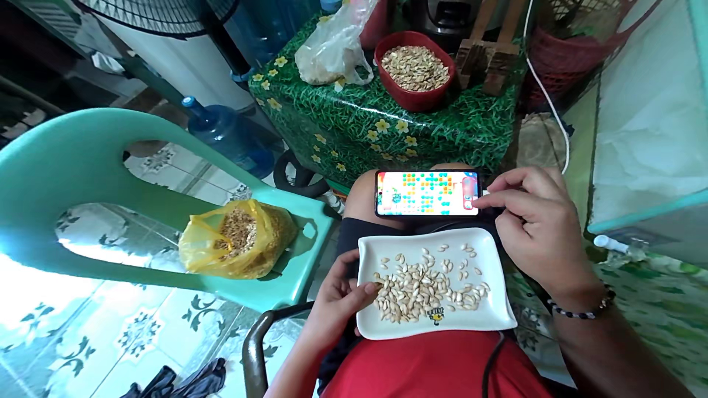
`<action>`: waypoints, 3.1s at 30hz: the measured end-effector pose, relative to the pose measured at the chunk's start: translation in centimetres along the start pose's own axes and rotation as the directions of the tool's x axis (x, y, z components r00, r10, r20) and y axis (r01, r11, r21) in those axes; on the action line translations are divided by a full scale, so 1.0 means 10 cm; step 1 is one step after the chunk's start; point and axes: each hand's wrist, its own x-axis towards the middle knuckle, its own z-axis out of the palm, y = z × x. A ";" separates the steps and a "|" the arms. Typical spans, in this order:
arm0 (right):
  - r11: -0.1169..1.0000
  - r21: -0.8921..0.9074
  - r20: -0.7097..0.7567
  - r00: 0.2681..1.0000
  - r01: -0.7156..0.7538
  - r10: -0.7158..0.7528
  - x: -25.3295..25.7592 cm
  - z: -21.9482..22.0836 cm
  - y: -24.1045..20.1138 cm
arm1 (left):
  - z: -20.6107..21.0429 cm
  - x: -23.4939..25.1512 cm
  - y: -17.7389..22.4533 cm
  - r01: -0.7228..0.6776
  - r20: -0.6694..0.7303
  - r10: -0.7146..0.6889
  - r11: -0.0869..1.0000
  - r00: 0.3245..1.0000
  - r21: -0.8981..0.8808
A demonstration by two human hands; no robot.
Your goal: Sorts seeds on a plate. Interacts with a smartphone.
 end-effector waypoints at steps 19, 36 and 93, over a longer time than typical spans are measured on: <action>0.978 0.067 0.712 0.678 0.195 -0.184 -0.22 -0.14 -0.35 | -0.01 0.00 0.00 -0.003 0.002 0.003 1.000 1.000 0.000; 0.990 0.106 0.821 0.554 0.090 -0.138 -0.11 0.22 -0.61 | 0.02 0.00 0.00 -0.008 -0.020 0.008 1.000 1.000 0.005; 0.991 -0.117 0.166 0.985 0.058 -0.038 0.27 0.30 -0.12 | 0.00 0.00 0.00 -0.004 0.001 0.004 1.000 1.000 0.004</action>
